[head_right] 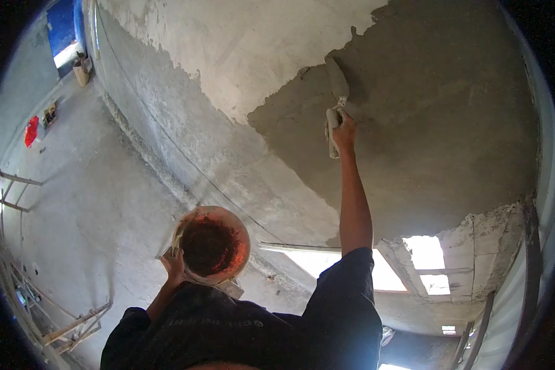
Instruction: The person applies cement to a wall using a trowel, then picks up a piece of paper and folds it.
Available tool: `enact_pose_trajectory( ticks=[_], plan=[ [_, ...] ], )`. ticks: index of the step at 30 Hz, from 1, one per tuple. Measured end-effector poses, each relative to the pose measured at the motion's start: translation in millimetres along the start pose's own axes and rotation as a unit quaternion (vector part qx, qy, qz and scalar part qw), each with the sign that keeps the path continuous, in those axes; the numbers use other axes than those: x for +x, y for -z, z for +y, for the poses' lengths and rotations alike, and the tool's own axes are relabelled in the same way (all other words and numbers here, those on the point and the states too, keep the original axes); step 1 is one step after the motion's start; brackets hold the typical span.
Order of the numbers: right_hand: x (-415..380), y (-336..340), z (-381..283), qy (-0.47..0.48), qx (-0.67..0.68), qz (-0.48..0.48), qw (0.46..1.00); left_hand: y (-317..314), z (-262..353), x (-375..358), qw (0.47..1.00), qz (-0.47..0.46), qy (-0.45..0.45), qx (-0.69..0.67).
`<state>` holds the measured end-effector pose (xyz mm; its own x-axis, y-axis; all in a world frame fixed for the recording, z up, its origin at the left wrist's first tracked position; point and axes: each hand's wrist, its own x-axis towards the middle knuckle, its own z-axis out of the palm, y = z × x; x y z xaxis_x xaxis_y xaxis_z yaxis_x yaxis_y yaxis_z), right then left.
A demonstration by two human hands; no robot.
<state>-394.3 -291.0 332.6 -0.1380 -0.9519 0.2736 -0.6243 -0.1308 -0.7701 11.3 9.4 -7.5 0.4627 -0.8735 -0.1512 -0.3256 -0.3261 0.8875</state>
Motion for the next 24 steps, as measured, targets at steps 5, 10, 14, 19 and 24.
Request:
enact_pose_trajectory(
  ticks=[5,10,14,19,24],
  plan=[
    [-14,-22,-4,-0.035,-0.153,-0.04,0.987,-7,3,-5,0.997,0.07,-0.014,0.024],
    [3,-51,35,0.099,-0.288,0.017,0.952,-1,4,-2,0.999,0.035,0.003,0.042],
    [19,-38,36,0.143,-0.334,0.031,0.931,-3,6,-2,0.999,0.026,-0.025,0.008],
    [6,-11,-49,0.112,-0.354,0.109,0.922,-5,-5,0,0.999,0.036,-0.019,0.027],
    [16,7,-45,0.125,-0.28,0.122,0.944,3,12,1,0.999,-0.013,0.014,-0.026]
  ],
)
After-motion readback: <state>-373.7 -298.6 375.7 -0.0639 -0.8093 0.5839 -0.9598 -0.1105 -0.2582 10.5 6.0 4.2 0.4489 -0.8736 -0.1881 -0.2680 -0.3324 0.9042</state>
